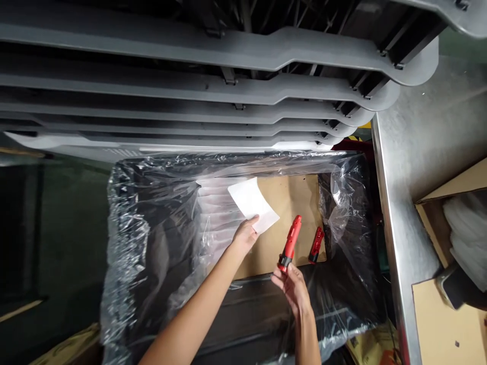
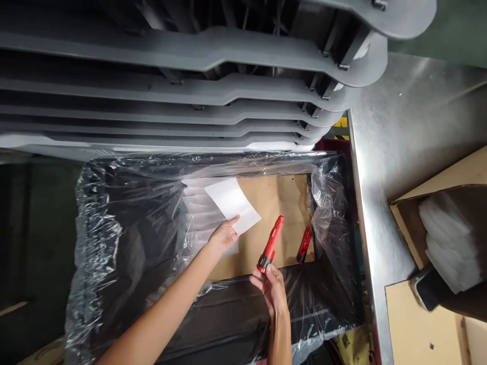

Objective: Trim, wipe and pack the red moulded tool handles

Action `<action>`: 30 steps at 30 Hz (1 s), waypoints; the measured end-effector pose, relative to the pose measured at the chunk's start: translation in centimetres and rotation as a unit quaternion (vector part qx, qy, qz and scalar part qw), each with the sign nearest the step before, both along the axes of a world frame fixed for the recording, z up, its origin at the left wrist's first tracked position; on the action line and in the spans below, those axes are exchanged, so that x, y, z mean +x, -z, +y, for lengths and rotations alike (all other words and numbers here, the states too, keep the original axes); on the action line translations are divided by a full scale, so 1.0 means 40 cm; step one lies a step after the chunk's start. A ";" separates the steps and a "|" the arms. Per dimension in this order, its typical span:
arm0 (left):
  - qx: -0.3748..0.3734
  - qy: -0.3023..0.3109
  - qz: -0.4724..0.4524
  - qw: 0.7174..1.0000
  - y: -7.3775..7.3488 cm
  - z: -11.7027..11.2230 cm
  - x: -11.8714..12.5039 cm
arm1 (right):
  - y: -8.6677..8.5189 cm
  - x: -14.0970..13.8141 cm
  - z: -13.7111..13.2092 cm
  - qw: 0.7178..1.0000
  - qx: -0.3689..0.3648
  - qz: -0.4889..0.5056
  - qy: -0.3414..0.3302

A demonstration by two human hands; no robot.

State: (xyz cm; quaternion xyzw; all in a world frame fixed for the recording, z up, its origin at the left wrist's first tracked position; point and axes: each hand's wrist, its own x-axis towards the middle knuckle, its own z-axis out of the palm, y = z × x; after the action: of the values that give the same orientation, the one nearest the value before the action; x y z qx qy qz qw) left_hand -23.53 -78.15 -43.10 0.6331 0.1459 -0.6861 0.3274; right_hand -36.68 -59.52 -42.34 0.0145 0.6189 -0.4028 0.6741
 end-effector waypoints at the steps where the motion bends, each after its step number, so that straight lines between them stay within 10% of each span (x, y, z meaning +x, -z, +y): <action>1: -0.006 0.005 0.006 1.000 -0.008 0.002 -0.008 | -0.030 0.002 0.006 1.000 -0.007 -0.016 0.014; 8: -0.029 0.032 0.021 0.999 -0.042 0.024 -0.054 | -0.155 0.005 0.014 0.991 -0.024 -0.104 0.079; 17: -0.052 0.029 0.019 0.998 -0.053 0.048 -0.085 | -0.206 -0.006 0.039 0.996 -0.033 0.076 -0.035; 23: -0.065 0.015 0.000 0.998 -0.051 0.054 -0.088 | -0.201 0.005 0.057 0.896 0.044 0.422 -0.130; 30: -0.114 0.019 -0.031 0.993 -0.060 0.069 -0.091 | -0.218 0.022 0.072 0.830 0.061 0.528 -0.166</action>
State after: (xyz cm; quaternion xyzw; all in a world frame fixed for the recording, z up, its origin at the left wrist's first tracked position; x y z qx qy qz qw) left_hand -27.17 -75.39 -40.71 0.6153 0.0443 -0.6844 0.3886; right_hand -35.79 -56.63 -33.64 -0.2621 0.8973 -0.1922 0.2987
